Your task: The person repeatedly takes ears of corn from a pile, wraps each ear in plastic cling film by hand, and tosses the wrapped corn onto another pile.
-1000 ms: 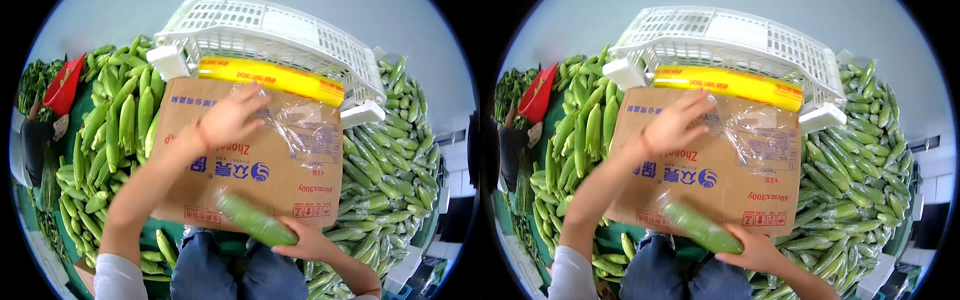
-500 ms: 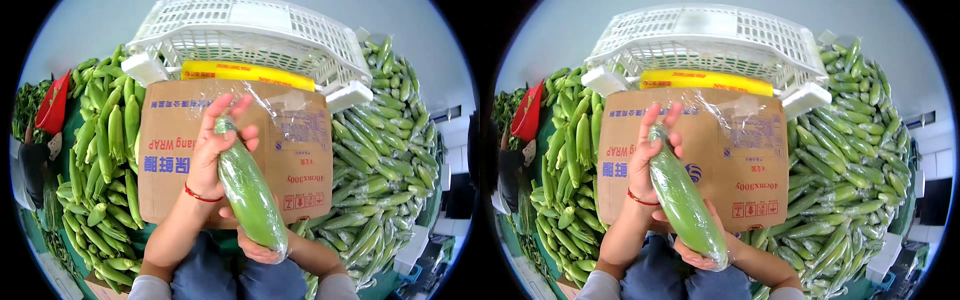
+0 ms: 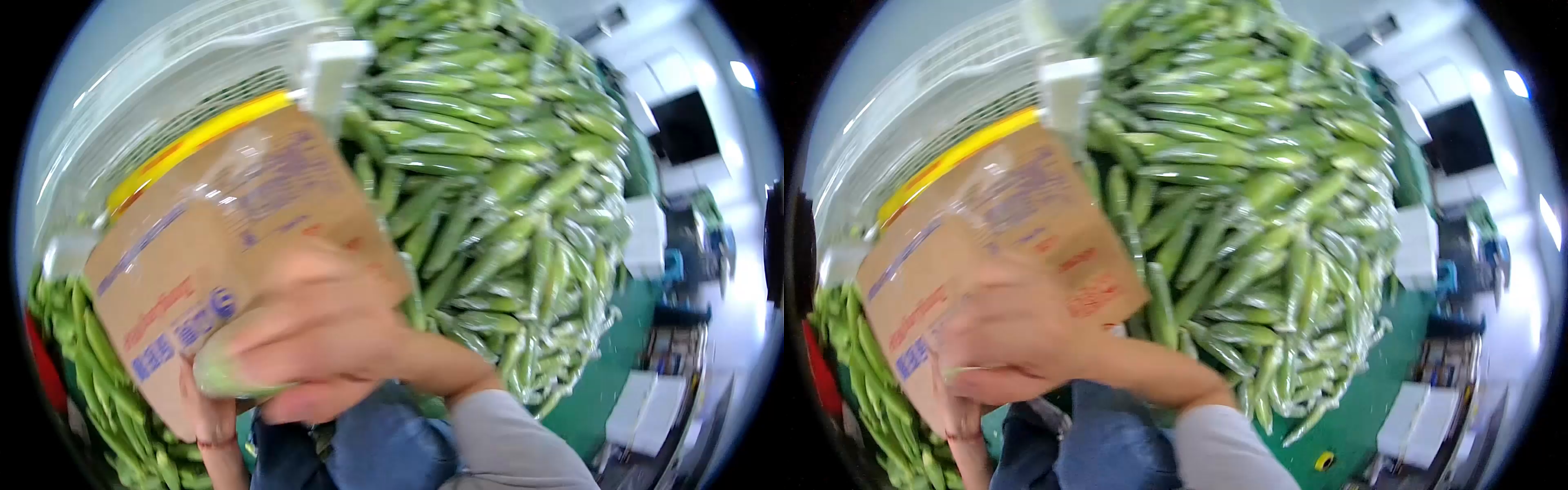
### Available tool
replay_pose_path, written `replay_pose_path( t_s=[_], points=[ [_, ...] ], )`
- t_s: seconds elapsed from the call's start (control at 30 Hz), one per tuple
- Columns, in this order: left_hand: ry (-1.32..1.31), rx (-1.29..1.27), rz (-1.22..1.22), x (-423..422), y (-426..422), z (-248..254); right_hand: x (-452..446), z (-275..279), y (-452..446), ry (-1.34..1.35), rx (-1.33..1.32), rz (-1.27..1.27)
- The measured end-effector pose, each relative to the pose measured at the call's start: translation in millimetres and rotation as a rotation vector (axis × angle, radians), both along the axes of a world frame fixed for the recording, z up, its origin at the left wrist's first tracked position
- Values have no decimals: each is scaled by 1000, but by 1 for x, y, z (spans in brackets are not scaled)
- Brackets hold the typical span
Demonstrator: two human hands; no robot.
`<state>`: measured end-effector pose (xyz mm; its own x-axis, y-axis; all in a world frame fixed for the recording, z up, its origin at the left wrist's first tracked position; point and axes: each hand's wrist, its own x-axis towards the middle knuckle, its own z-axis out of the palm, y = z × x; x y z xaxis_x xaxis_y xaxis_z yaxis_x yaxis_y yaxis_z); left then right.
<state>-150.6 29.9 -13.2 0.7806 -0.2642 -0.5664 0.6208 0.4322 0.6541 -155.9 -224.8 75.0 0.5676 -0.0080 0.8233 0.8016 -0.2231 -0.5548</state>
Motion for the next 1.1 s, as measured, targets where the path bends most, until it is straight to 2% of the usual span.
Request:
replay_pose_path(
  t_s=[0.03,0.07,0.1,0.13,0.2,0.23,0.3,0.33,0.4,0.43,0.5,0.53,0.57,0.6,0.63,0.67,0.7,0.73,0.77,0.8,0.83,0.9,0.97,1.0,1.1],
  points=[
    [58,113,188,-22,36,-45,11,3,10,47,199,128],
    [95,110,113,-29,44,-45,22,6,21,73,409,252],
    [129,108,35,-36,53,-45,17,7,28,262,561,425],
    [160,106,-45,-42,55,-38,12,7,23,365,629,445],
    [-237,315,-248,-38,54,-24,7,5,17,581,772,509],
    [-512,420,-351,-38,25,7,10,-5,7,554,868,476],
    [-910,692,-521,-32,6,21,15,-28,-10,502,1073,400],
    [-1050,858,-581,-18,-1,17,9,-25,-9,340,1187,319],
    [-1071,942,-739,-8,-28,26,-24,-37,14,421,1201,126],
    [-1117,877,-886,-7,-49,34,-46,-64,27,520,968,-92],
    [-1200,762,-1153,-5,-83,48,-91,-104,15,769,841,-268],
    [-1497,829,-1196,-6,-101,57,-128,-104,-8,932,944,-223],
    [-1479,845,-1161,-9,-102,60,-161,-108,-31,886,1201,-246],
    [-1465,852,-1128,-10,-99,59,-192,-111,-59,830,1154,-427],
    [-1453,854,-1098,-11,-94,56,-233,-145,-94,945,972,-863],
    [-1365,840,-1032,-11,-75,41,-262,-100,-123,1089,857,-1064],
    [-1293,825,-973,-14,-64,37,-316,-125,-167,1201,622,-1157],
    [-1220,811,-917,-18,-55,35,-347,-115,-192,1097,371,-1251],
    [-1146,796,-871,-21,-44,34,-387,-124,-226,1154,-62,-1354],
    [-1113,826,-890,-19,-33,29,-406,-112,-239,1341,20,-1409],
    [-1085,855,-913,-13,-22,22,-430,-122,-261,1379,17,-1351],
    [-1018,905,-906,6,12,-3,-453,-149,-291,1530,189,-1225],
    [-952,944,-800,26,34,-39,-458,-180,-301,1591,39,-1279],
    [-913,1057,-829,19,21,-18,-455,-168,-299,1587,79,-1243],
    [-891,1043,-855,14,-9,0,-460,-173,-296,1525,-13,-1265]
  ],
)
